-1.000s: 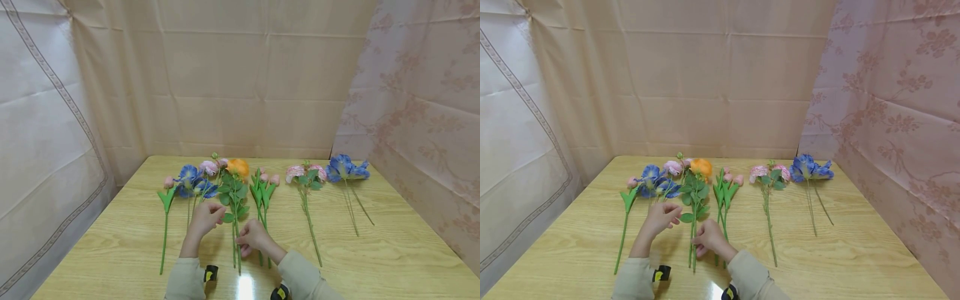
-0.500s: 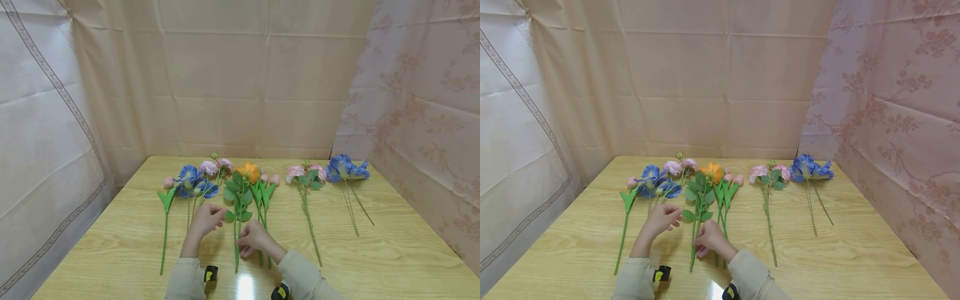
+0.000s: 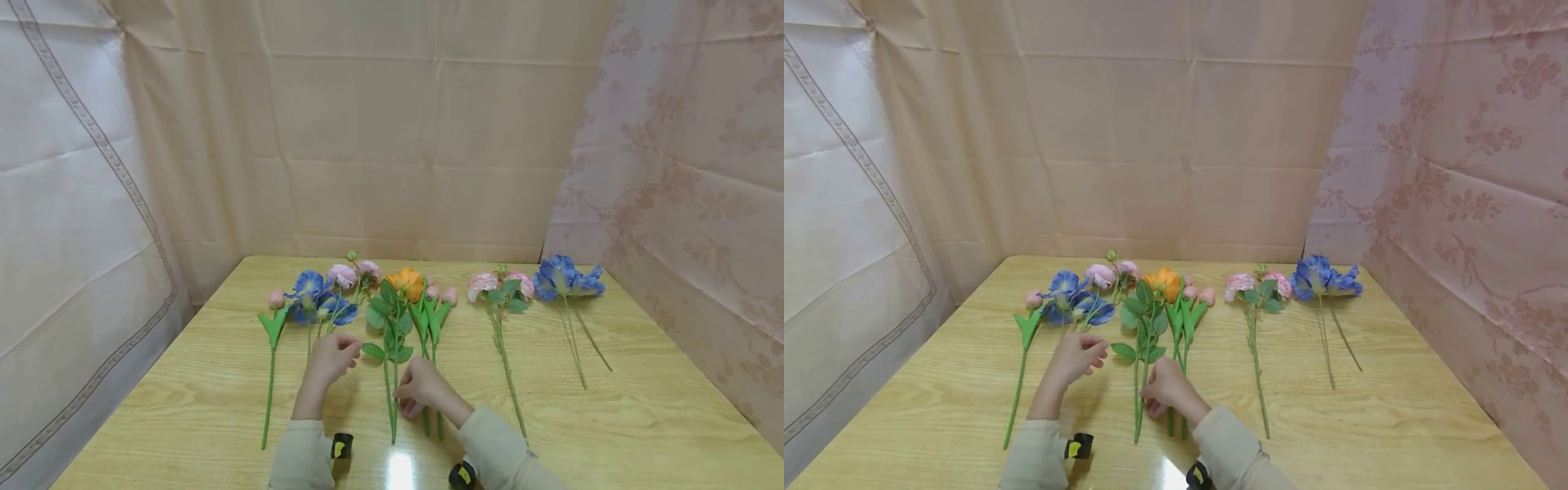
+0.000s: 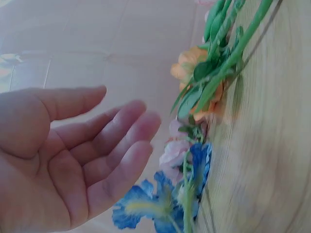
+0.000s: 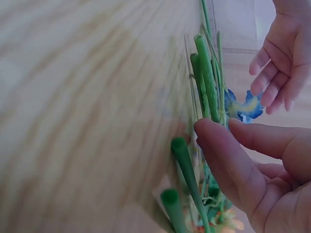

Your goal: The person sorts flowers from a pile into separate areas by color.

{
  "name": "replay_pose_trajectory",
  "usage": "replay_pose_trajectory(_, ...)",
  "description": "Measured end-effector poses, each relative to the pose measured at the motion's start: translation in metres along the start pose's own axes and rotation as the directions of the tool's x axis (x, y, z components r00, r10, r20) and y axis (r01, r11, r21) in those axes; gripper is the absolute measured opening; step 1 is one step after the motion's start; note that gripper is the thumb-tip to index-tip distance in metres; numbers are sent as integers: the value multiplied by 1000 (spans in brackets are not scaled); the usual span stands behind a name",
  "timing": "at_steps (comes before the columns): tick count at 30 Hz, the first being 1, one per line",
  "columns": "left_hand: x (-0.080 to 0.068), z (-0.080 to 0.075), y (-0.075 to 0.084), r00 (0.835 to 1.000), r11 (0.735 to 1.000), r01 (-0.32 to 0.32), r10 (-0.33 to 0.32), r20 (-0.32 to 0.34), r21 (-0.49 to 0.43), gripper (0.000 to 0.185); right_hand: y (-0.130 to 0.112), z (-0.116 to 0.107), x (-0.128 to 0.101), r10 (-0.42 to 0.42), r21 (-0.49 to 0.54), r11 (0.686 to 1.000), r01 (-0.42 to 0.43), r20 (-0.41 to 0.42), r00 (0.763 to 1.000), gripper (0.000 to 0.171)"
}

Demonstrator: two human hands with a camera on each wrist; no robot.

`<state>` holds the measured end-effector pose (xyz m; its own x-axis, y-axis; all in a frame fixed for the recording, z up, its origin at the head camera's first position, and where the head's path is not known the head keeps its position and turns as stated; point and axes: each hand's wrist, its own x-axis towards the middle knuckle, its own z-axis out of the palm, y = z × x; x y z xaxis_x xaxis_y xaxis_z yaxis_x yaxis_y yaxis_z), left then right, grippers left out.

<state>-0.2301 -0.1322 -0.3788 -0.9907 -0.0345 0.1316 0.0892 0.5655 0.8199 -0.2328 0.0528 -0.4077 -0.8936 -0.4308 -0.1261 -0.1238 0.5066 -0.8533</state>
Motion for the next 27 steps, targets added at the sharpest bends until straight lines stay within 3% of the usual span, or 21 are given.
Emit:
replay_pose_trajectory(5,2,-13,-8,985,994,1,18,-174,111,18,0,-4,-7,-26,-17,1000,26,1,1000,12)
replay_pose_trajectory(9,3,-22,-17,969,982,93,-51,-243,165,22,-1,-8,-15,-71,6,997,71,15,997,11)
replay_pose_trajectory(16,4,-26,-30,951,935,244,-178,-253,257,19,-8,-15,-26,-121,39,992,120,34,992,15)
replay_pose_trajectory(19,7,-25,-36,946,923,278,-215,-242,265,28,-11,-17,-29,-152,45,988,150,40,988,17)
replay_pose_trajectory(24,8,-24,-42,939,907,319,-263,-219,276,27,-11,-19,-32,-172,65,983,169,44,984,17)
replay_pose_trajectory(27,7,-24,-44,940,902,321,-266,-214,289,29,-10,-19,-32,-172,71,983,168,45,984,17)
